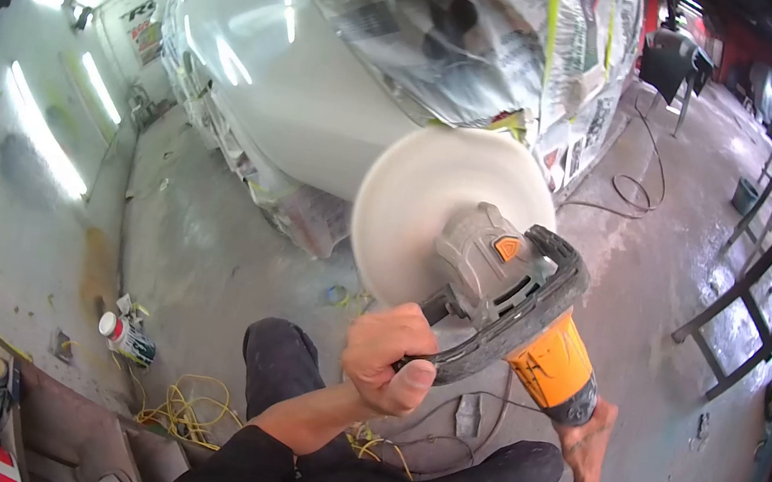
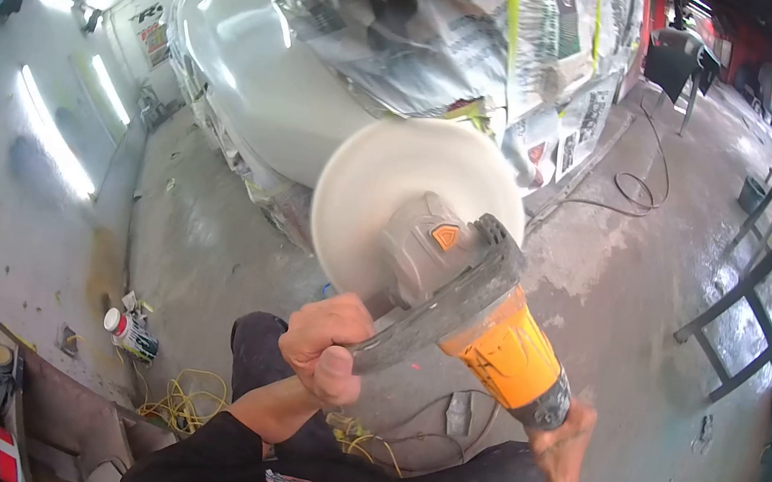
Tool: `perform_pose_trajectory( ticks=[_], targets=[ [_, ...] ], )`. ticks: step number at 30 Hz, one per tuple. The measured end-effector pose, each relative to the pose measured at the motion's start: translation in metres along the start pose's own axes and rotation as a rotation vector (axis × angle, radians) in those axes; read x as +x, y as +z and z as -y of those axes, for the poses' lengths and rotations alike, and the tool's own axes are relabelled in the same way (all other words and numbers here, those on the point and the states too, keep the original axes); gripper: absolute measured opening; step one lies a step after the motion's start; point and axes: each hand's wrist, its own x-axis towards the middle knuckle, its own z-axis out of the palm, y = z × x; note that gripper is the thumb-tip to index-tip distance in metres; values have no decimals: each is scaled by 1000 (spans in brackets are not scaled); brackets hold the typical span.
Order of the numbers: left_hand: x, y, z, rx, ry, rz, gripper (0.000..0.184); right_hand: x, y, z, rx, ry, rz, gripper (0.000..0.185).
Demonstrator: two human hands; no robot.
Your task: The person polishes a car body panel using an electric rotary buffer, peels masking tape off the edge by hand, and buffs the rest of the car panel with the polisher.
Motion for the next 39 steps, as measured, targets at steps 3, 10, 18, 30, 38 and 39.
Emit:
perform_pose_trajectory(
  ticks=[3,10,18,30,38,39],
  targets=[
    [7,-40,19,-23,61,-27,36,-7,41,29,4,11,-96,27],
    [13,-123,54,-118,80,-536,42,11,92,87,-104,-177,7,29],
    [6,-141,58,-197,-150,-481,46,32,82,102,-233,-307,-11,28],
    [-4,-14,10,-35,45,-14,37,9,-1,17,-25,-4,-34,25],
    [-20,45,19,287,127,340,24,13,158,-153,429,98,83,35],
    [-21,50,21,340,144,364,24,11,175,-150,513,142,131,37]
  ],
)
